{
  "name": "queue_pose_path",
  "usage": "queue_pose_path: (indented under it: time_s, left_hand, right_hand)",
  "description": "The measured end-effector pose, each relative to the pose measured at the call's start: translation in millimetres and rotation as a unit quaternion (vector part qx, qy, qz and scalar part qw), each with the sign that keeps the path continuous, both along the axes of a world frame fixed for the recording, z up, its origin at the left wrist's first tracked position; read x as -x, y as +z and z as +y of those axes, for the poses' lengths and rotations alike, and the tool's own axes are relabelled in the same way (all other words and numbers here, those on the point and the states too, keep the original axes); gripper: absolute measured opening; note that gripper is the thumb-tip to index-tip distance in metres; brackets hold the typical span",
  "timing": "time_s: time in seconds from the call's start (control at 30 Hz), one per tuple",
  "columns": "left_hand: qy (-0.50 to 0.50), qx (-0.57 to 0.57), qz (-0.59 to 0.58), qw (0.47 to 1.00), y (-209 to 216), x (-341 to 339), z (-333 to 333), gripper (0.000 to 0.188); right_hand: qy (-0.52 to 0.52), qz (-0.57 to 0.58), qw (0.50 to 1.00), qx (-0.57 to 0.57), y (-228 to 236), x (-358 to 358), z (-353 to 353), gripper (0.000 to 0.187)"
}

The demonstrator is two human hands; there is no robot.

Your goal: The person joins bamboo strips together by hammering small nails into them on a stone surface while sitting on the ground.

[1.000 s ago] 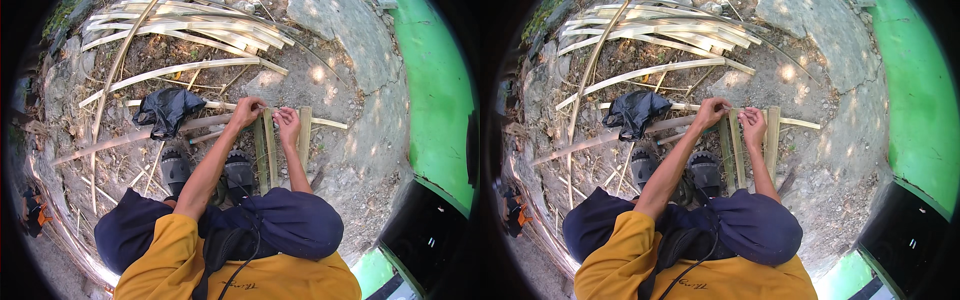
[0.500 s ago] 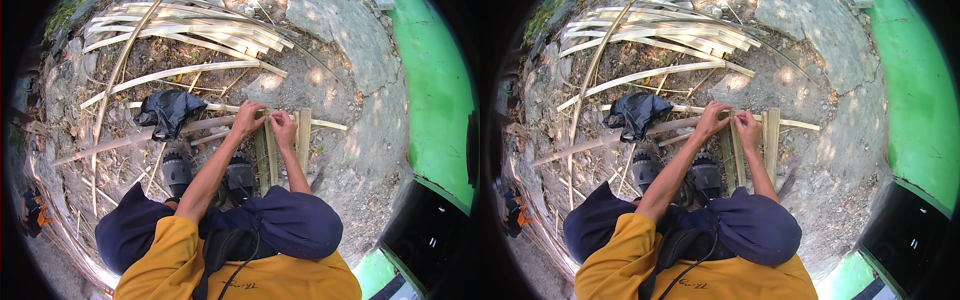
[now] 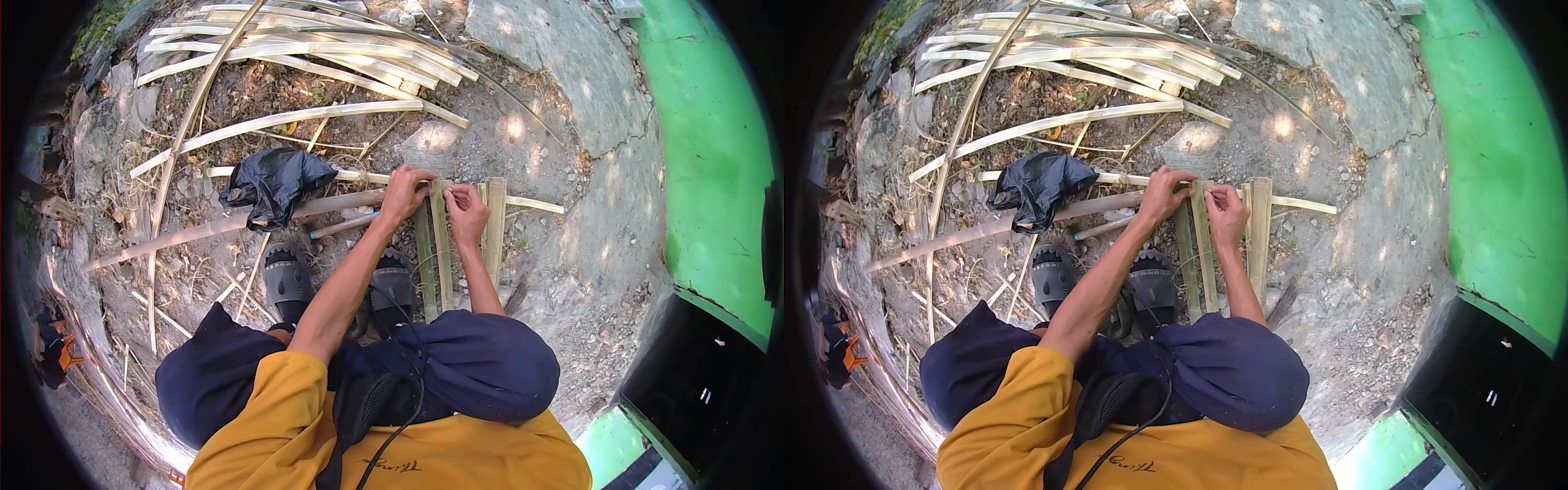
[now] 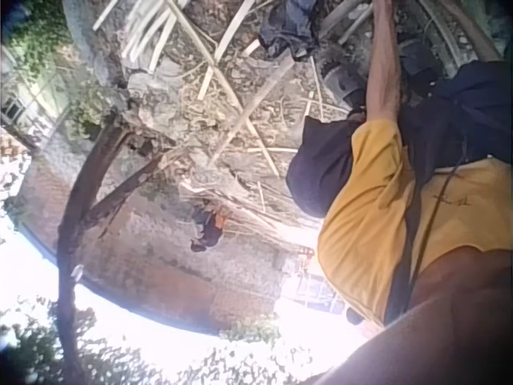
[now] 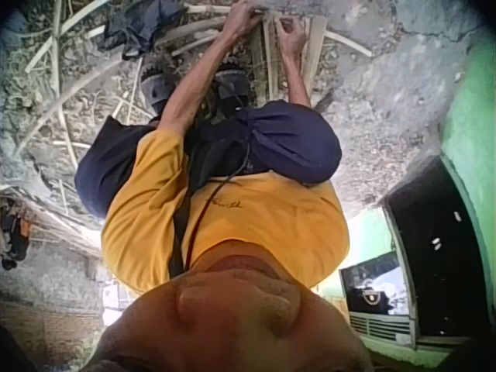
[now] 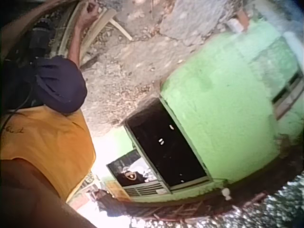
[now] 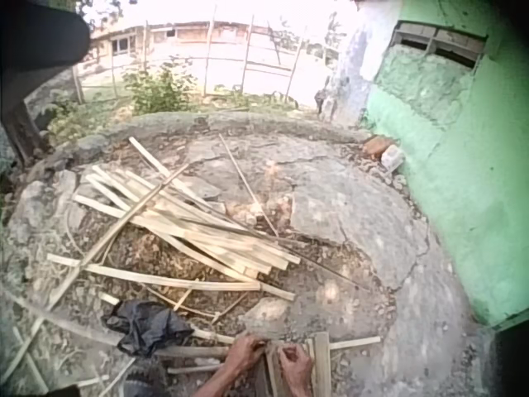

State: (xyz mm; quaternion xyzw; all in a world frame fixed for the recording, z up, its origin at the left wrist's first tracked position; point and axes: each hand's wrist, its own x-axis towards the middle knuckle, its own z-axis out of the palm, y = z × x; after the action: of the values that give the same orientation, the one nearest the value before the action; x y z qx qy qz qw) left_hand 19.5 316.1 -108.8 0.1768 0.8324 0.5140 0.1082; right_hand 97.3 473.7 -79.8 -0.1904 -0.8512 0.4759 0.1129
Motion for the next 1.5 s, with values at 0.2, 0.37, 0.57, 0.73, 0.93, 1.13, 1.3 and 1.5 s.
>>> queue_pose_path:
  time_s: [0.2, 0.37, 0.57, 0.73, 0.93, 1.13, 1.3, 1.5]
  left_hand:
    - [0.0, 0.01, 0.003, 1.0, -1, 0, 1, 0.034]
    - [0.01, 0.012, 0.017, 1.0, -7, -1, 0, 0.035]
    - [0.014, 0.014, 0.014, 1.0, -7, -2, 6, 0.035]
    - [0.018, 0.011, 0.01, 1.0, -8, -2, 5, 0.035]
    - [0.009, 0.013, 0.002, 1.0, -3, -2, 6, 0.035]
    - [0.001, 0.021, -0.005, 1.0, 0, 0, -2, 0.036]
    - [0.018, 0.001, 0.092, 0.996, 14, -7, -2, 0.032]
    - [-0.035, -0.013, 0.098, 0.995, 3, -5, 1, 0.025]
  right_hand:
    - [0.003, 0.011, 1.0, 0.009, -5, -2, 0, 0.014]
    - [0.023, -0.013, 1.0, 0.015, -2, 2, -7, 0.015]
    - [0.027, 0.005, 1.0, -0.002, -10, 4, -1, 0.017]
    - [0.04, 0.0, 0.999, -0.035, -8, 4, -4, 0.017]
    - [0.054, -0.002, 0.996, -0.064, -3, 4, -3, 0.018]
    - [0.075, 0.008, 0.994, -0.081, 3, 9, -8, 0.018]
    - [0.083, -0.011, 0.992, -0.091, 4, 10, 0, 0.016]
    - [0.111, -0.016, 0.989, -0.092, 11, 15, -1, 0.009]
